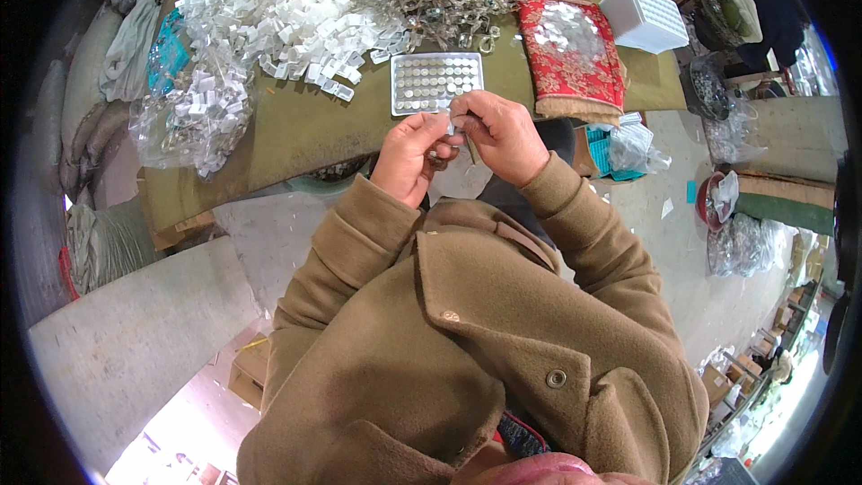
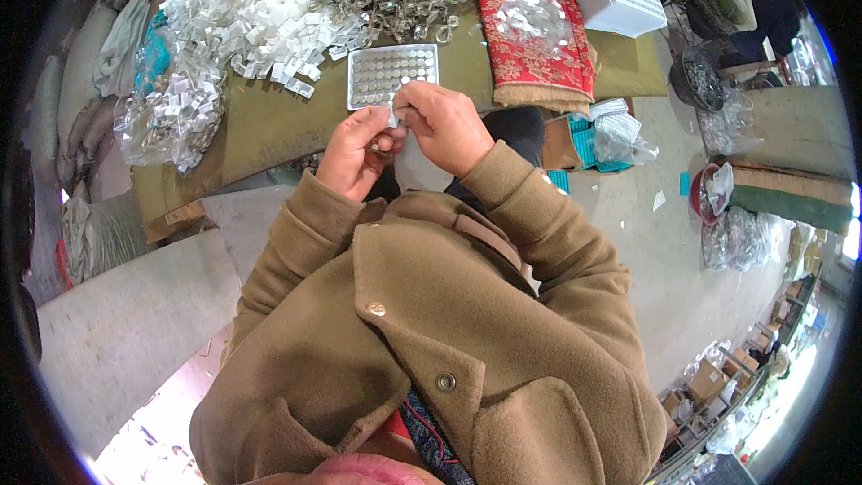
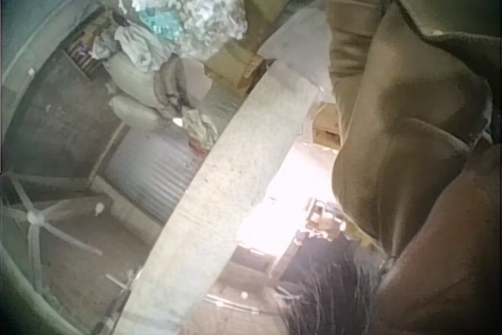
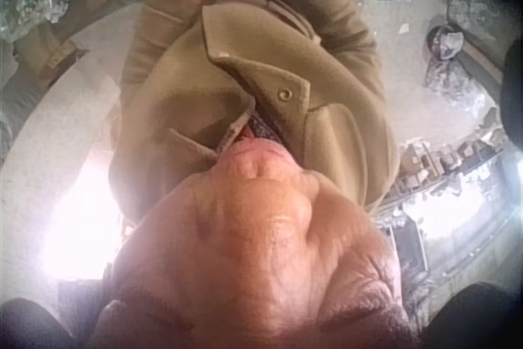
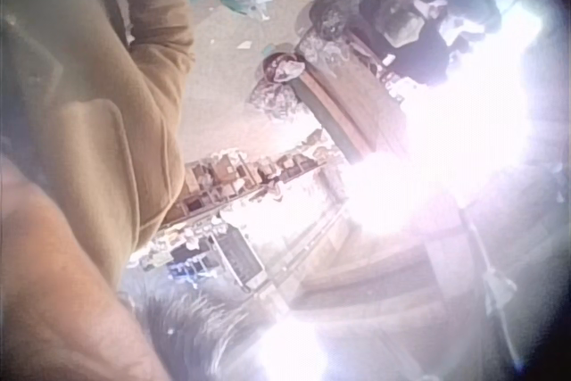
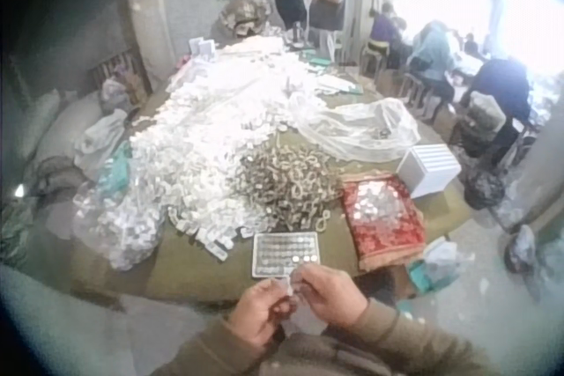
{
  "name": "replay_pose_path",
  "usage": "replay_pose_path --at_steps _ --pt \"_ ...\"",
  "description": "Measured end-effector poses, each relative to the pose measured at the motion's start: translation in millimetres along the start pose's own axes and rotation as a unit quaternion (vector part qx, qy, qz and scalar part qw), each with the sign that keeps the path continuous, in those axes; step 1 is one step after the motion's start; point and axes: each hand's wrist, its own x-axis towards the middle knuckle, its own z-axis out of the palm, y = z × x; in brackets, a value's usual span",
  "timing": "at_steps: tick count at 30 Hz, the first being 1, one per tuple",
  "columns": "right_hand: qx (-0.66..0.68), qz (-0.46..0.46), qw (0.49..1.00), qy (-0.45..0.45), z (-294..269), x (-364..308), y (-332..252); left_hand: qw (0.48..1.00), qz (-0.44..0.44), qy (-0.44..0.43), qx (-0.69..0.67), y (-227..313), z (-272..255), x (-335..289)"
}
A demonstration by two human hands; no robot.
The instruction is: The person sits at a workshop table sorting small clear crystal pieces, picking them up one at a time, examining them and placing selected pieces into a compartmented plastic tray. They occasionally shine a small flashlight on a piece to check it and reach across the table for more pieces.
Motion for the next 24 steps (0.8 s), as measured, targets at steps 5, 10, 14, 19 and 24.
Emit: replay_pose_path --at_steps 5,10,14,19,24 --pt "0.107 -0.023 0.989 -0.095 -21.3 18.3 28.0 0.972 0.109 0.018 0.205 2.0 10.1 3.6" --pt "-0.147 0.096 0.978 0.11 -43.2 63.4 73.1 0.997 0.026 -0.004 0.066 9.9 11.3 7.3" --pt "-0.269 0.083 0.955 0.091 -28.1 78.4 85.8 1.0 -0.005 -0.005 -0.001 6.6 9.7 12.3" --pt "-0.285 0.085 0.95 0.092 -25.2 73.2 87.7 0.998 -0.037 0.02 -0.038 3.2 5.7 13.6" --pt "-0.328 -0.038 0.93 0.163 -45.3 62.1 77.5 0.998 -0.039 0.019 -0.046 7.2 8.2 14.7"
